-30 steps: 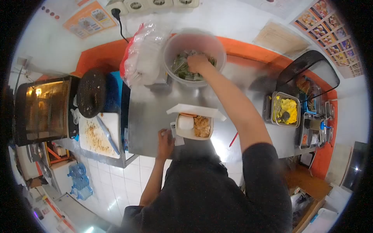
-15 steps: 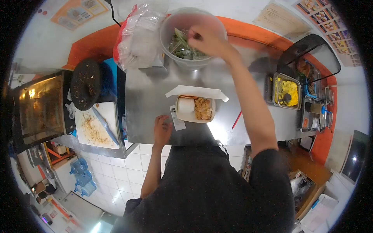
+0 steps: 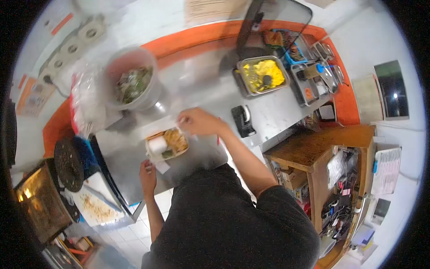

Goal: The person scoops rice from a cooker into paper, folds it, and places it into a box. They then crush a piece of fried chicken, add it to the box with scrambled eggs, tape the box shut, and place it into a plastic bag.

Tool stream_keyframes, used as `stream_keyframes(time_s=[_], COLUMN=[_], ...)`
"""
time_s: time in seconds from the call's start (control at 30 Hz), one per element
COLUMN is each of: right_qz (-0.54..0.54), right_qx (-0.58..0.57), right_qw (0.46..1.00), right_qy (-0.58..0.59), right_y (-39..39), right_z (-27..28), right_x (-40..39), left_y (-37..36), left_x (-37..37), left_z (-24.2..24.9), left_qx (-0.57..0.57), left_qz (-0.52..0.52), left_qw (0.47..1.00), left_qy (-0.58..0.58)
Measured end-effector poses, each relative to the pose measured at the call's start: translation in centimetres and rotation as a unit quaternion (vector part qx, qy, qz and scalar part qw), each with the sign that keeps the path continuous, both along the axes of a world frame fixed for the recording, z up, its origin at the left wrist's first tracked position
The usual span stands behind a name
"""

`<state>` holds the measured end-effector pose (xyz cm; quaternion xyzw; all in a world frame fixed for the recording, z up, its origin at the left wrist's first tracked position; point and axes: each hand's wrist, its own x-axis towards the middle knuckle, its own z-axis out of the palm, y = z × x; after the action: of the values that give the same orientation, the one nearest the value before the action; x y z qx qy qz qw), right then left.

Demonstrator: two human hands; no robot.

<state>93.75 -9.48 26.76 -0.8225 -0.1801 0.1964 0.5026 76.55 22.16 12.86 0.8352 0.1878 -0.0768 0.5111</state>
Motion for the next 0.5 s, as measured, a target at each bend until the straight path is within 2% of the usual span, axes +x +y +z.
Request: stream_keyframes(time_s=[0.07, 0.1, 0.13, 0.2, 0.23, 0.3, 0.33, 0.37, 0.43, 0.47, 0.5], right_qz=[-0.221, -0.298, -0.347, -0.371, -0.371, -0.195, -0.092, -0.089, 0.061, 0.086, 0.088], right_qx=[-0.036, -0.153, -0.253, -0.416, -0.413, -0.539, -0.561, -0.556, -0.564, -0.538, -0.535], right_qw=[0.97, 0.942, 0.892, 0.82, 0.821, 0.803, 0.813, 0.817, 0.818, 0.815, 0.817], right_qy=[0.091, -0.001, -0.145, -0.131, -0.131, -0.164, -0.125, -0.122, -0.099, -0.197, -0.195], right_y=[-9.4, -14.6, -20.4, -29.3, -31.7, -35.0, -36.6, -37.4, -39.0, -40.0, -40.8], right_z=[-0.8, -2.6, -6.6, -10.9, -12.8, -13.4, -14.0, -14.8, -16.2, -15.6, -15.0], right_x=[2.0, 3.4, 4.9, 6.9, 7.3, 8.6, 9.4, 10.3, 11.8, 11.2, 10.9], left_y=[-0.8, -1.2, -2.2, -6.1, -8.1, -13.0, -15.5, -18.2, -23.5, -25.7, -27.9], left_x=[-0.6, -0.9, -0.7, 0.2, 0.6, 2.1, 2.6, 3.3, 5.1, 6.0, 6.8], left_z=[-0.3, 0.0, 0.3, 1.7, 2.4, 3.0, 3.3, 4.1, 5.6, 5.9, 6.5], left_qx=[0.012, 0.047, 0.083, 0.054, 0.027, 0.008, -0.012, -0.005, -0.015, -0.031, -0.029], left_qz=[-0.003, -0.03, -0.055, -0.065, -0.076, -0.094, -0.116, -0.114, -0.151, -0.165, -0.163], left_qw=[1.0, 0.998, 0.994, 0.995, 0.994, 0.993, 0.991, 0.991, 0.987, 0.984, 0.984], left_qy=[-0.006, 0.016, 0.038, 0.055, 0.075, 0.066, 0.063, 0.068, 0.051, 0.06, 0.063])
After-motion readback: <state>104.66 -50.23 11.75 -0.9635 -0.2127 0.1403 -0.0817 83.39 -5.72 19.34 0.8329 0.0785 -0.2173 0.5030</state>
